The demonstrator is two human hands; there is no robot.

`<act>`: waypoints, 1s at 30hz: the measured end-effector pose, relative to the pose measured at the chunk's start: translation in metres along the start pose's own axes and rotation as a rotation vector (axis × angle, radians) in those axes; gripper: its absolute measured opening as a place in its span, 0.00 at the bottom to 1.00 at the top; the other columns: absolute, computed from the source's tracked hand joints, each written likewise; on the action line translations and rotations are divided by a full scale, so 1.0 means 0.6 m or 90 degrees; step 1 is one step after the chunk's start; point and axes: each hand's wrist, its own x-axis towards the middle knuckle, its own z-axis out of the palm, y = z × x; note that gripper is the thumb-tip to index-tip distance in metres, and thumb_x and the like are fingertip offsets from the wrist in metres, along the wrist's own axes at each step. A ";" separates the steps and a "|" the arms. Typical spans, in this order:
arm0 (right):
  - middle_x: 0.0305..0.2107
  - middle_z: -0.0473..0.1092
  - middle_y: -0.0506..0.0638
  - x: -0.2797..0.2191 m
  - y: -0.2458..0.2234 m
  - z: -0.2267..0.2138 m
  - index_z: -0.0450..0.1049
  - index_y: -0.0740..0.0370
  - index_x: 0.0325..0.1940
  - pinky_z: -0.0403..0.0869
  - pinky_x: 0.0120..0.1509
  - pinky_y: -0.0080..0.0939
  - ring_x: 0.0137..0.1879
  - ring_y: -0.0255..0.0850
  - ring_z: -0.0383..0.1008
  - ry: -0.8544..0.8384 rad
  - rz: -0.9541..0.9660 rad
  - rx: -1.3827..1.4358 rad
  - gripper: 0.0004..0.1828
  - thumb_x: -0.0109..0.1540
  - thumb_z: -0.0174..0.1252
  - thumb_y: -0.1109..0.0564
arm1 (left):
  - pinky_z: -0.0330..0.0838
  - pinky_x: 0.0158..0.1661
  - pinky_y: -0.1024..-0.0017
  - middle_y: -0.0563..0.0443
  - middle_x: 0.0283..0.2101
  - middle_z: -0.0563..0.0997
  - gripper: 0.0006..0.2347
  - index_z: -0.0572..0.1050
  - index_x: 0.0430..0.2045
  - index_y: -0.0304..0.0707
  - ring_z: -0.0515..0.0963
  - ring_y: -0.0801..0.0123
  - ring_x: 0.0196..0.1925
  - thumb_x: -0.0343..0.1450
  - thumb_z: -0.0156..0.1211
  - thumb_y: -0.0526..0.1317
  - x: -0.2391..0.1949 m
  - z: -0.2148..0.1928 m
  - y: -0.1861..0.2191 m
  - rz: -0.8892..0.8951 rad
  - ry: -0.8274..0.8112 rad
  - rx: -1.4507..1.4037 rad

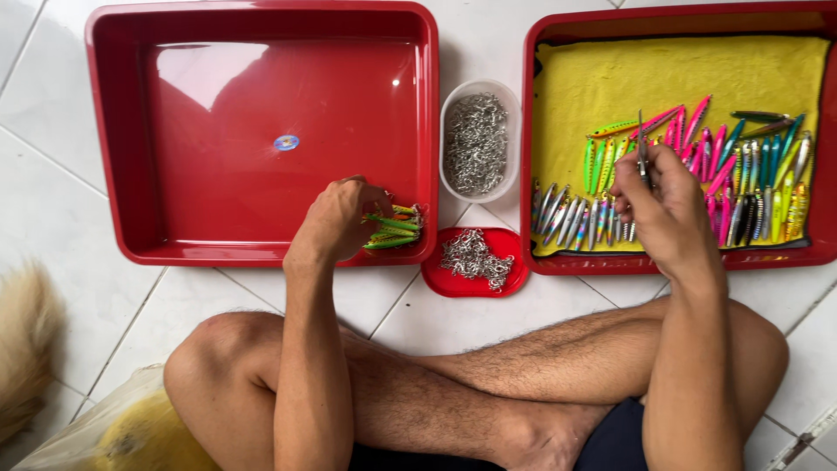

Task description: The person sits on the floor and uses pliers to attach metal swivels to colorful fishing lures. They pick up a lure, open a swivel with the pliers, attach it to the lure, and then place the completed lure into a red tray.

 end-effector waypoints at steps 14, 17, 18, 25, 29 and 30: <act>0.33 0.76 0.56 0.047 0.060 0.026 0.74 0.66 0.48 0.75 0.46 0.48 0.37 0.48 0.78 0.191 -0.157 -0.241 0.12 0.63 0.67 0.66 | 0.79 0.46 0.50 0.48 0.33 0.79 0.09 0.85 0.32 0.54 0.82 0.55 0.42 0.64 0.69 0.33 -0.010 -0.023 0.029 -0.095 -0.017 -0.060; 0.32 0.77 0.59 0.040 0.033 0.050 0.75 0.69 0.47 0.76 0.44 0.50 0.35 0.50 0.79 0.206 -0.160 -0.298 0.14 0.60 0.70 0.66 | 0.79 0.45 0.50 0.47 0.33 0.80 0.09 0.85 0.32 0.53 0.83 0.53 0.42 0.63 0.68 0.33 -0.012 -0.022 0.026 -0.093 -0.013 -0.063; 0.31 0.77 0.62 0.038 0.026 0.056 0.75 0.71 0.47 0.77 0.42 0.54 0.34 0.54 0.80 0.219 -0.161 -0.354 0.16 0.58 0.71 0.66 | 0.79 0.45 0.49 0.46 0.33 0.80 0.09 0.85 0.32 0.52 0.83 0.52 0.42 0.63 0.68 0.33 -0.012 -0.021 0.023 -0.087 -0.011 -0.069; 0.35 0.77 0.68 0.045 0.036 0.084 0.75 0.69 0.53 0.76 0.43 0.70 0.41 0.67 0.80 0.222 -0.120 -0.522 0.21 0.59 0.72 0.58 | 0.79 0.44 0.50 0.46 0.32 0.80 0.10 0.85 0.36 0.54 0.83 0.52 0.40 0.66 0.67 0.34 -0.017 -0.033 0.044 -0.095 0.013 -0.068; 0.35 0.78 0.68 0.039 0.035 0.091 0.76 0.70 0.54 0.77 0.43 0.68 0.40 0.65 0.81 0.222 -0.125 -0.547 0.21 0.60 0.71 0.60 | 0.80 0.43 0.51 0.47 0.31 0.80 0.09 0.85 0.36 0.54 0.84 0.54 0.38 0.67 0.64 0.34 -0.023 -0.032 0.043 -0.107 0.023 -0.068; 0.35 0.77 0.68 0.041 0.042 0.093 0.76 0.70 0.54 0.77 0.42 0.67 0.40 0.65 0.81 0.218 -0.126 -0.548 0.21 0.59 0.71 0.60 | 0.80 0.43 0.51 0.47 0.30 0.80 0.09 0.85 0.36 0.54 0.84 0.54 0.37 0.68 0.63 0.34 -0.024 -0.030 0.043 -0.109 0.028 -0.077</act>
